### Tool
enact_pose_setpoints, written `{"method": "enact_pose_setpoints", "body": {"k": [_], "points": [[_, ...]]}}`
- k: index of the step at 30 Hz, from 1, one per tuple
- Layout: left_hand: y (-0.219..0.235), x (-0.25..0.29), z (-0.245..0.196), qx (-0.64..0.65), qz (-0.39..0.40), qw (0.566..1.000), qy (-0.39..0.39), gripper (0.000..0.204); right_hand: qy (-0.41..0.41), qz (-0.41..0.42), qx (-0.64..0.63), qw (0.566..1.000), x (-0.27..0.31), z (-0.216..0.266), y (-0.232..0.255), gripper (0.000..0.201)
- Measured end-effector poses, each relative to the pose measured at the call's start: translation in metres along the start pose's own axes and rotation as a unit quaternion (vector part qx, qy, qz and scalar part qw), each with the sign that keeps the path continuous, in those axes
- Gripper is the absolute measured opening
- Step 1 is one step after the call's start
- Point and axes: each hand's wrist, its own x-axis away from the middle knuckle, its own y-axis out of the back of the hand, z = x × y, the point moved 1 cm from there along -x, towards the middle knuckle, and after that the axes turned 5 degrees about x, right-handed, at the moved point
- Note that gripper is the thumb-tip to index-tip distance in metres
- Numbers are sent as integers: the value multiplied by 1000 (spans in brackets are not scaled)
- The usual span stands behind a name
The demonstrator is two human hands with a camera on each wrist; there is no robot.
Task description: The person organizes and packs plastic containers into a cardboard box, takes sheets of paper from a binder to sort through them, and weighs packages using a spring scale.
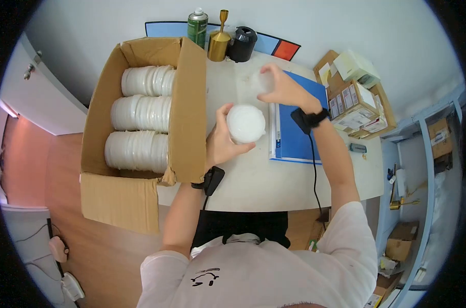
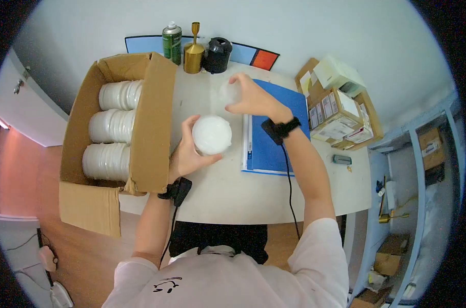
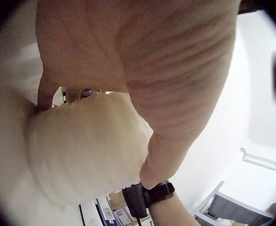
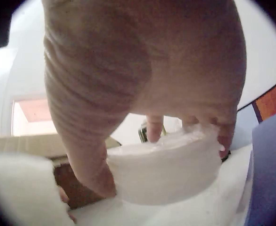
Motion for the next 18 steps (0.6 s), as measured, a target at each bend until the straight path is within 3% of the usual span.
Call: {"method": "enact_pose_setpoints", "body": {"k": [1, 3, 5, 8, 10, 14, 18], "points": [[0, 0, 1, -3, -2, 1000, -3, 114, -22, -38, -70, 997, 11, 16, 13, 72], [-1, -1, 4, 13, -2, 1000, -7, 114, 28, -44, -86, 995, 32, 37, 13, 70], [-3, 0, 2, 27, 4, 1000, -10, 114, 147, 23, -62, 987, 46, 62, -1, 70], [-1, 0, -1, -6, 3, 1000, 0, 108, 155, -16, 45, 987, 59, 75, -19, 70], [0, -2, 7, 53, 25, 997, -42, 104, 154, -16, 32, 987, 69, 78, -19, 71], [0, -3, 17, 15, 38, 997, -58, 107, 158, -55, 64, 984, 79, 79, -31, 75], [-4, 0, 21, 119, 93, 988, -43, 117, 97, -71, -22, 992, 79, 67, -35, 75]]}}
